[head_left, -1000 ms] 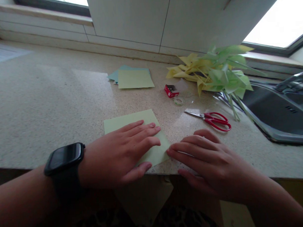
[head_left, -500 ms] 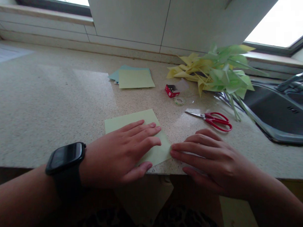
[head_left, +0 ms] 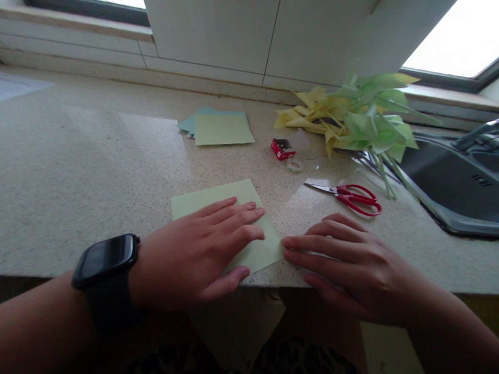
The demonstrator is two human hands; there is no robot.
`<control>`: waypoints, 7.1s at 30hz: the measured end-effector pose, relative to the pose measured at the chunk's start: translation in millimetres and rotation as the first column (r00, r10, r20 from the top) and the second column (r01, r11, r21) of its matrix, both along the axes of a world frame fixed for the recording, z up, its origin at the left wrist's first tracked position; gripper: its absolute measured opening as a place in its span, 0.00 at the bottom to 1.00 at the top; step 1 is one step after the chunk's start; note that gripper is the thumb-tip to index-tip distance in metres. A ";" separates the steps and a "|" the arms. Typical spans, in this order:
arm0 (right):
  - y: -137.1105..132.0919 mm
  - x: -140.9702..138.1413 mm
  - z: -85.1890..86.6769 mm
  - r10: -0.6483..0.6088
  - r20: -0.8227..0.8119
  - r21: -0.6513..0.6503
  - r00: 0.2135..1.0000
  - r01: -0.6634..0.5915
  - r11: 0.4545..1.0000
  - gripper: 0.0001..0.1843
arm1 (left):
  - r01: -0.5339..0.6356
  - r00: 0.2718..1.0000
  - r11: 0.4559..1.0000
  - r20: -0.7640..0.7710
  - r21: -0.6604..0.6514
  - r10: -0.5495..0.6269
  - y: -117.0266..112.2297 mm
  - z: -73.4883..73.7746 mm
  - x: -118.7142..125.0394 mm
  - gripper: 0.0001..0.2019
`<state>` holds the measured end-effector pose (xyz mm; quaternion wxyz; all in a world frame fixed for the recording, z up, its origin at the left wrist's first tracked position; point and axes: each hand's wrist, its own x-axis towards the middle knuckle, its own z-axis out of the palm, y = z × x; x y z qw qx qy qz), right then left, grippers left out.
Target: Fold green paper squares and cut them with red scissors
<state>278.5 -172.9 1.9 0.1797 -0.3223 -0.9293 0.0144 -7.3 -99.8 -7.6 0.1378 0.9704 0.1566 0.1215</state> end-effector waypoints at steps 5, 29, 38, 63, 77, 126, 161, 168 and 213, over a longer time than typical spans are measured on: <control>2.0 -1.3 1.5 0.012 0.016 -0.022 1.000 -0.011 1.000 0.19 | -0.003 1.000 1.000 -0.001 0.008 0.003 0.0 -0.7 -0.3 0.18; 9.0 -9.6 4.6 -0.025 0.273 -0.103 0.962 0.055 0.993 0.36 | -0.001 1.000 1.000 0.017 -0.001 0.001 -0.5 0.2 0.8 0.20; 8.7 -15.2 5.7 -0.048 0.299 -0.168 0.953 0.102 0.980 0.40 | 0.050 0.999 0.999 -0.014 0.010 -0.050 0.2 0.5 -0.5 0.23; -14.3 4.0 4.8 -0.102 0.178 0.006 0.979 0.103 0.995 0.28 | 0.018 1.000 0.999 -0.017 0.045 -0.017 -1.6 -0.1 0.5 0.18; -9.8 -11.9 1.5 -0.103 0.258 -0.023 0.961 0.112 0.993 0.36 | 0.006 1.000 1.000 -0.014 0.021 -0.006 -2.1 0.8 0.4 0.19; -2.6 -9.9 1.5 -0.094 0.230 -0.050 0.969 0.108 0.993 0.34 | 0.004 1.000 1.000 -0.022 0.007 -0.004 -1.3 0.3 0.7 0.24; 9.8 -25.9 8.8 -0.088 0.353 -0.089 0.932 0.127 0.988 0.44 | -0.167 0.982 0.979 -0.064 0.119 0.176 10.6 -10.6 -7.1 0.63; 11.6 -31.2 3.7 -0.103 0.388 -0.054 0.916 0.134 0.989 0.48 | -0.162 0.984 0.982 -0.053 0.099 0.167 11.4 -12.1 -7.7 0.63; -1.4 -59.7 -11.9 -0.274 0.115 -0.102 0.955 0.286 0.953 0.46 | -0.363 0.920 0.897 -0.059 0.252 0.389 -73.0 11.7 0.7 0.18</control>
